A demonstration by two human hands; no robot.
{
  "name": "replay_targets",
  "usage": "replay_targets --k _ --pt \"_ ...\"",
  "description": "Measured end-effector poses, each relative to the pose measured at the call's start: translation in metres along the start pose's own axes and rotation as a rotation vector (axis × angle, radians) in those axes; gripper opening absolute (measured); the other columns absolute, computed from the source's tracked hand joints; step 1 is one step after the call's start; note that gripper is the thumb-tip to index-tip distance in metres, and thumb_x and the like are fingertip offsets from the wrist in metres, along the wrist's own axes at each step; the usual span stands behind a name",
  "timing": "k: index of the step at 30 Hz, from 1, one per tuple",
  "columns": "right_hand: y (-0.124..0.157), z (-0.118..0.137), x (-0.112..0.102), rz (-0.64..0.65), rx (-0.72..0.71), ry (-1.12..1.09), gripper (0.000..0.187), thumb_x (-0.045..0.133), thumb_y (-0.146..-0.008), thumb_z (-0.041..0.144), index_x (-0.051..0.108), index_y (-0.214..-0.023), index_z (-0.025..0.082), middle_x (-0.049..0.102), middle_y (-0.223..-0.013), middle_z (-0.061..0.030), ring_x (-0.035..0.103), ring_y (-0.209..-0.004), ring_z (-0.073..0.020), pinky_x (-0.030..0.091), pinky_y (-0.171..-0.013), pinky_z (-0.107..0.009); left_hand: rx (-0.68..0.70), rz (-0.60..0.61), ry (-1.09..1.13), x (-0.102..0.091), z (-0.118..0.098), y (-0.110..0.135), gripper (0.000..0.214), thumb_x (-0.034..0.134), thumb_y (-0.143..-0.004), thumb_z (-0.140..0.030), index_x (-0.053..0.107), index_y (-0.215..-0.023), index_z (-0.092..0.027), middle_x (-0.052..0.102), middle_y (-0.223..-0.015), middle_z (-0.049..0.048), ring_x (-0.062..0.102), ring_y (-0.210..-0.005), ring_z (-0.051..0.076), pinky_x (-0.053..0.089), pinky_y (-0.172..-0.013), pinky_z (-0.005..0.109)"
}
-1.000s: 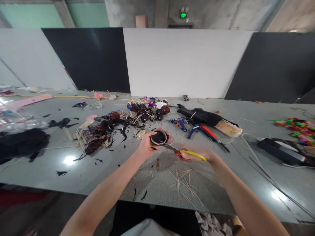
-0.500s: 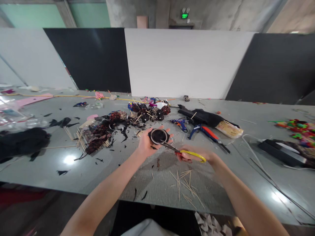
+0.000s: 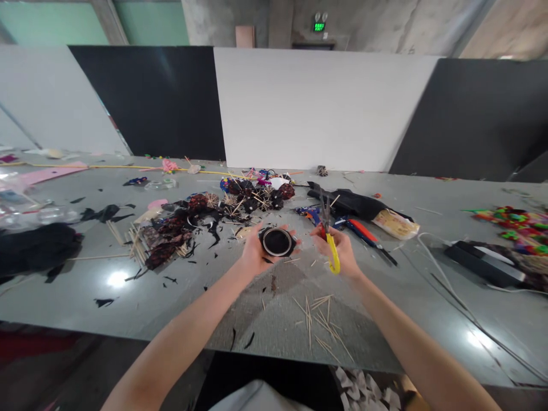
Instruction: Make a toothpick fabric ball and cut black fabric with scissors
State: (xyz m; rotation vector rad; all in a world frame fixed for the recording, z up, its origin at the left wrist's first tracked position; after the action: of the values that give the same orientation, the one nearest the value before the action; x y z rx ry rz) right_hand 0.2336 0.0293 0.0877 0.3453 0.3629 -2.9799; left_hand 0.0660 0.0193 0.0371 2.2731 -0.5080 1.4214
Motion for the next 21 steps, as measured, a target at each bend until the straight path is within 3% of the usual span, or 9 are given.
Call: replay_targets --k 3,8,13,21 --pt "-0.005 -0.007 -0.003 -0.079 0.08 0.045 0.055 0.08 -0.071 0.06 0.067 -0.1 0.016 0.064 -0.085 -0.0045 0.053 -0.073 -0.0167 0.043 -0.064 -0.028 -0.101 0.012 -0.027 -0.001 0.015 0.001 0.063 0.046 -0.095 -0.056 0.06 -0.135 -0.009 0.071 -0.126 0.0237 0.071 -0.115 0.041 0.054 -0.099 0.062" --pt "-0.003 -0.025 0.026 0.151 0.23 -0.007 0.053 0.081 -0.071 0.058 0.073 -0.097 0.012 0.069 -0.087 -0.0068 0.057 -0.07 -0.0154 0.041 -0.058 -0.025 -0.261 0.045 -0.1 -0.001 0.04 0.005 0.062 0.05 -0.094 -0.053 0.059 -0.138 -0.011 0.073 -0.122 0.0226 0.073 -0.111 0.042 0.055 -0.096 0.063" --pt "0.009 -0.036 0.047 0.304 0.347 -0.201 0.053 0.085 -0.069 0.049 0.074 -0.106 0.013 0.065 -0.077 -0.0011 0.052 -0.06 -0.0106 0.037 -0.05 -0.021 -0.251 0.01 -0.145 -0.005 0.043 0.004 0.058 0.05 -0.094 -0.049 0.06 -0.138 -0.013 0.075 -0.118 0.0193 0.074 -0.107 0.04 0.057 -0.093 0.064" --pt "0.009 -0.04 0.049 0.263 0.378 -0.248 0.041 0.086 -0.065 0.044 0.069 -0.088 0.015 0.057 -0.066 0.0034 0.045 -0.052 -0.0073 0.032 -0.046 -0.02 -0.25 -0.047 -0.169 -0.01 0.041 0.004 0.051 0.051 -0.096 -0.047 0.065 -0.131 -0.014 0.076 -0.117 0.0173 0.075 -0.103 0.038 0.06 -0.089 0.062"
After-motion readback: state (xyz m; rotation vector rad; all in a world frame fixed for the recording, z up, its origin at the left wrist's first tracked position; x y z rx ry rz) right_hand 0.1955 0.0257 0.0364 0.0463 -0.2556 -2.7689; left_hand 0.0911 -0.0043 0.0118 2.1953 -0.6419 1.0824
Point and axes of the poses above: each hand's wrist, its own y-axis away from the middle knuckle, its own x-axis out of the palm, z = x × y, the point moved 10 cm from there along -y, towards the middle knuckle
